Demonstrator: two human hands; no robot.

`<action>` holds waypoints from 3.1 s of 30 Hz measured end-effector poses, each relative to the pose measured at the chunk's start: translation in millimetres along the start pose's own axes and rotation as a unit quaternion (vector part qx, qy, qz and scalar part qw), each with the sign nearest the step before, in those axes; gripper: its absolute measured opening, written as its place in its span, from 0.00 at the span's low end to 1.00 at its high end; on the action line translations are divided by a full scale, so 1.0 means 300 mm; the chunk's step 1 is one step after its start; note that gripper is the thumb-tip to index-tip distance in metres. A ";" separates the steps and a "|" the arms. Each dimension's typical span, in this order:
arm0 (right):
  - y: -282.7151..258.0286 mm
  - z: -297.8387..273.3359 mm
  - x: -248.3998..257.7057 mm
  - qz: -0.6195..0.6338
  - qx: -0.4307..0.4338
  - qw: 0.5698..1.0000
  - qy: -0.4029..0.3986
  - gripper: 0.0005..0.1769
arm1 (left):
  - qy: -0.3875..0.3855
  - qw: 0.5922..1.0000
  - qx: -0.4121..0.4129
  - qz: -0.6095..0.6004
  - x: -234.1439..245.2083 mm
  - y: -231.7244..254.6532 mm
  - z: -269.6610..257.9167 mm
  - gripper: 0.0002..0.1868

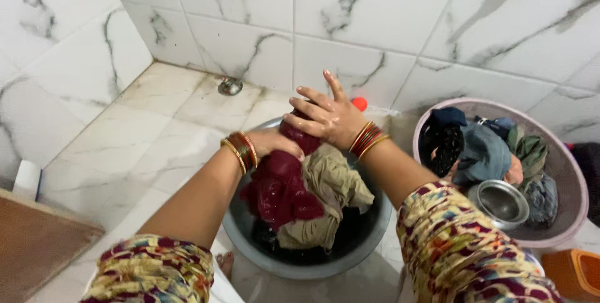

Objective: The person hand washes several garments in a tiled room. They scrub a black patterned cloth and a pair of jeans on the floor using a brush, then wring out a maroon cloth and a beige shirt in a basin before placing them in a second basin.

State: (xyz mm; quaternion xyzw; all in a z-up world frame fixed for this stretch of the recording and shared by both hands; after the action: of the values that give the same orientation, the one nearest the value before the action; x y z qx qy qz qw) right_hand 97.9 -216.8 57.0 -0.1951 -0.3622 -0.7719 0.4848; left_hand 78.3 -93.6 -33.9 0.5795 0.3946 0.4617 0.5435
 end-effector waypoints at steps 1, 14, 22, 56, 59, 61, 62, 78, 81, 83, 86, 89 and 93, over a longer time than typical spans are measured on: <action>-0.012 -0.016 0.000 0.015 0.021 1.000 0.002 0.30 | -0.018 0.998 0.053 0.019 -0.013 -0.015 -0.011 0.23; -0.069 -0.093 -0.146 0.032 -0.096 0.957 -0.270 0.21 | 0.043 0.912 0.047 0.406 -0.081 -0.041 -0.018 0.29; -0.065 -0.097 -0.230 -0.019 -0.282 0.873 -0.398 0.14 | 0.124 0.853 0.079 0.501 -0.085 -0.008 -0.046 0.21; -0.054 -0.293 -0.407 0.571 -0.576 0.571 -0.132 0.49 | 0.240 0.875 -0.247 -0.339 -0.033 0.065 0.084 0.04; -0.053 -0.253 -0.351 0.611 -0.522 0.590 -0.077 0.44 | 0.211 0.850 -0.222 -0.429 -0.043 0.039 0.119 0.02; -0.064 -0.262 -0.355 0.611 -0.544 0.568 -0.088 0.40 | 0.188 0.846 -0.208 -0.452 -0.046 0.021 0.132 0.03; -0.062 -0.266 -0.360 0.611 -0.555 0.557 -0.095 0.38 | 0.177 0.844 -0.203 -0.464 -0.046 0.014 0.140 0.04; 0.069 -0.149 -0.190 0.679 -0.524 0.515 0.013 0.15 | 0.111 0.888 -0.260 -0.362 0.001 -0.025 0.186 0.59; 0.147 -0.154 -0.139 0.701 -0.560 0.440 0.044 0.12 | 0.022 0.902 -0.090 -0.422 -0.143 -0.104 0.179 0.59; 0.195 -0.179 -0.116 0.694 -0.580 0.420 0.073 0.11 | -0.053 0.867 -0.069 -0.491 -0.239 -0.110 0.148 0.55; 0.210 -0.204 -0.138 0.679 -0.602 0.415 0.062 0.12 | -0.070 0.860 -0.066 -0.500 -0.297 -0.116 0.127 0.45; 0.199 -0.203 -0.156 0.602 -0.583 0.544 0.049 0.16 | -0.001 0.899 -0.013 -0.437 -0.294 -0.169 0.109 0.34; 0.174 -0.179 -0.175 0.522 -0.533 0.666 0.000 0.23 | 0.046 0.954 0.011 -0.295 -0.259 -0.190 0.120 0.22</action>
State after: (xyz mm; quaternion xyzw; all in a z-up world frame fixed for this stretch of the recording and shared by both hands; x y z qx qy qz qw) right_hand 170.9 -239.2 6.4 -0.5770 0.2723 -0.4544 0.6216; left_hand 95.2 -172.0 -98.3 0.4217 0.5773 0.3027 0.6303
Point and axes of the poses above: each hand's wrist, its own z-axis towards the middle knuckle, its own x-axis out of the back of the hand, y = z × x, the point moved 7 cm from there along z, towards the middle knuckle, and after that the axes turned 15 degrees about -x, right-handed, at the moved point
